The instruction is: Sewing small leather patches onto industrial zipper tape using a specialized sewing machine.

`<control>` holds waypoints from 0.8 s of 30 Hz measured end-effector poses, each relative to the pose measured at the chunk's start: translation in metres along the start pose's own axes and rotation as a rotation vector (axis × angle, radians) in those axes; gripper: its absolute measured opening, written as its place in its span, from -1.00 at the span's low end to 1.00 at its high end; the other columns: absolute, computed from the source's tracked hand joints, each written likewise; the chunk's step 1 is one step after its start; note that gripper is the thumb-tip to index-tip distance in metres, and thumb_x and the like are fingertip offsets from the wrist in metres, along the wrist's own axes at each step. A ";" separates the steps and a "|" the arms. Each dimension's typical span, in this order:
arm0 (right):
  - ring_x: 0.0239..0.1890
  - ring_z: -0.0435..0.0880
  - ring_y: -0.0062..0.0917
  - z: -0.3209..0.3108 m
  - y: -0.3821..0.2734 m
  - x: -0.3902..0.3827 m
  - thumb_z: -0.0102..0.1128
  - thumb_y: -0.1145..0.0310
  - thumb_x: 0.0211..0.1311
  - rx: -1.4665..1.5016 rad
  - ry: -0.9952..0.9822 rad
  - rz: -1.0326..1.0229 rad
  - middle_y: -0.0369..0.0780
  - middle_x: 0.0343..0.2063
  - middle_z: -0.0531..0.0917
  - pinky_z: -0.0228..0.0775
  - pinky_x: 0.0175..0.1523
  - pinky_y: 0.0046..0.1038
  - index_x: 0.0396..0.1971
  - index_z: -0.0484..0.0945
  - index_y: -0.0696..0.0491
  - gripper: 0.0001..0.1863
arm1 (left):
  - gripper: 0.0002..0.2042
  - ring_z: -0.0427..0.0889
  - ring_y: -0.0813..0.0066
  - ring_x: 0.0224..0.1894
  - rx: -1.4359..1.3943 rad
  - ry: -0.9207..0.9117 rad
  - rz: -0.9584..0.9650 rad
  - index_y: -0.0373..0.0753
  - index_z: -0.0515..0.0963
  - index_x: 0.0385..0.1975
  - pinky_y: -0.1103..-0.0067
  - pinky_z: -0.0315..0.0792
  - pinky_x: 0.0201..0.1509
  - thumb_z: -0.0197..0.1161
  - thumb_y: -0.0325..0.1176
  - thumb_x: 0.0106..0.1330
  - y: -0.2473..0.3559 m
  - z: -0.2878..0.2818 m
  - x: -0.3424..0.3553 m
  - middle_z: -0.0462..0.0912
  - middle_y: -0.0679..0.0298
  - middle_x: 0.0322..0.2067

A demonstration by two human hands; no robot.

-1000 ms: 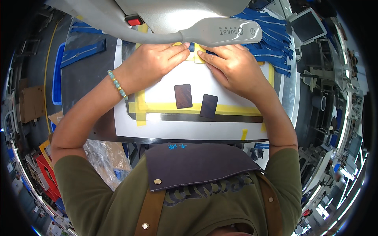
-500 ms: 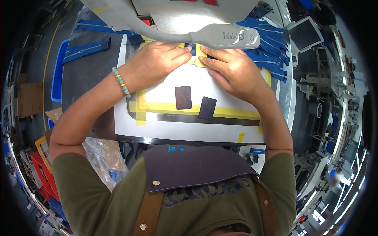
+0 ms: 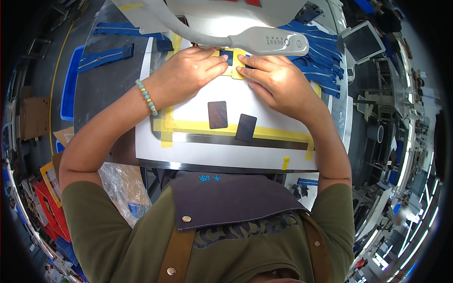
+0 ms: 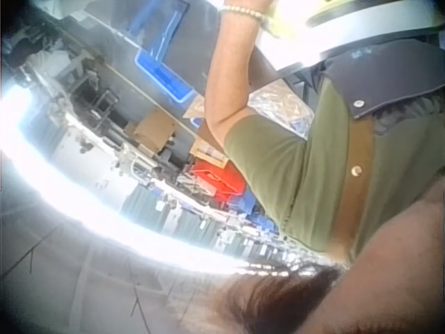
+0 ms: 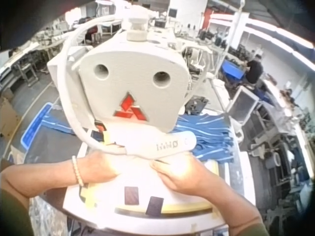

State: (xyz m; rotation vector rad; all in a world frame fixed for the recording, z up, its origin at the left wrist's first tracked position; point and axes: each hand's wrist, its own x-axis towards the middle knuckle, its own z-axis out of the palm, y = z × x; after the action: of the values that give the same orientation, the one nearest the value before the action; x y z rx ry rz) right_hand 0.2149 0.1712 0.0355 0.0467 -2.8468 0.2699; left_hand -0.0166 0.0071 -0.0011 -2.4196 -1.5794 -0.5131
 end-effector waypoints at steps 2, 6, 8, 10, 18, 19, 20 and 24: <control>0.14 0.70 -0.32 0.001 0.000 0.000 0.35 0.42 0.29 -0.013 0.004 -0.007 -0.22 0.09 0.78 0.51 0.25 -0.25 0.01 0.79 0.05 -0.70 | -0.68 0.70 0.23 0.22 0.021 0.019 0.018 -0.34 0.68 0.03 0.37 0.53 0.35 0.30 -0.54 0.26 -0.002 0.002 0.000 0.76 0.13 0.11; 0.14 0.70 -0.33 0.001 -0.002 0.001 0.34 0.41 0.31 -0.013 0.008 -0.002 -0.22 0.09 0.78 0.50 0.25 -0.25 0.01 0.79 0.05 -0.71 | -0.66 0.70 0.25 0.22 0.047 -0.022 -0.013 -0.35 0.65 0.06 0.39 0.56 0.30 0.30 -0.55 0.26 0.000 -0.003 -0.001 0.75 0.14 0.14; 0.19 0.70 -0.25 -0.001 -0.005 0.003 0.35 0.43 0.33 0.007 -0.064 0.038 -0.19 0.21 0.73 0.50 0.31 -0.21 0.11 0.75 0.06 -0.64 | -0.65 0.71 0.24 0.21 0.062 0.012 -0.004 -0.35 0.65 0.08 0.38 0.56 0.29 0.30 -0.54 0.28 -0.002 -0.001 -0.004 0.75 0.14 0.14; 0.15 0.72 -0.24 0.001 -0.004 0.005 0.34 0.41 0.34 -0.032 -0.052 0.034 -0.18 0.21 0.73 0.53 0.27 -0.22 0.12 0.74 0.06 -0.64 | -0.64 0.71 0.23 0.19 0.080 0.047 0.008 -0.36 0.65 0.10 0.37 0.57 0.29 0.30 -0.54 0.29 -0.004 0.001 -0.006 0.75 0.13 0.13; -0.07 0.80 -0.20 0.005 -0.008 0.005 0.28 0.34 0.41 -0.056 -0.081 0.097 -0.14 0.17 0.73 0.65 0.09 -0.27 0.15 0.72 0.03 -0.64 | -0.67 0.72 0.19 0.04 -0.088 0.079 -0.169 -0.31 0.64 0.10 0.34 0.58 0.21 0.28 -0.54 0.34 0.002 0.012 -0.015 0.76 0.13 0.04; -0.05 0.79 -0.19 0.006 -0.010 0.004 0.32 0.38 0.33 -0.033 -0.034 0.115 -0.13 0.05 0.77 0.64 0.10 -0.23 0.09 0.75 0.05 -0.66 | -0.67 0.72 0.19 0.04 -0.086 0.082 -0.171 -0.31 0.64 0.10 0.34 0.58 0.21 0.28 -0.54 0.34 0.003 0.015 -0.018 0.76 0.13 0.04; -0.02 0.78 -0.18 0.005 -0.009 0.006 0.35 0.42 0.26 -0.013 0.016 0.136 -0.11 -0.08 0.81 0.64 0.10 -0.20 0.03 0.78 0.07 -0.67 | -0.67 0.70 0.17 0.08 -0.120 0.106 -0.154 -0.31 0.63 0.13 0.32 0.55 0.25 0.27 -0.52 0.38 0.001 0.014 -0.018 0.76 0.14 0.05; 0.02 0.78 -0.19 0.003 0.002 0.003 0.31 0.31 0.41 -0.051 -0.077 0.164 -0.12 0.12 0.76 0.63 0.16 -0.25 0.18 0.72 0.00 -0.62 | -0.65 0.60 0.13 0.25 -0.143 0.119 -0.212 -0.27 0.61 0.22 0.26 0.43 0.39 0.26 -0.41 0.48 -0.003 0.007 -0.028 0.72 0.08 0.12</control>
State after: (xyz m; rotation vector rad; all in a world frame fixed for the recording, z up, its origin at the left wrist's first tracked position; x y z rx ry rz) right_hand 0.2109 0.1727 0.0331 -0.1921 -2.9369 0.2342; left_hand -0.0283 -0.0123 -0.0189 -2.2812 -1.8136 -0.8177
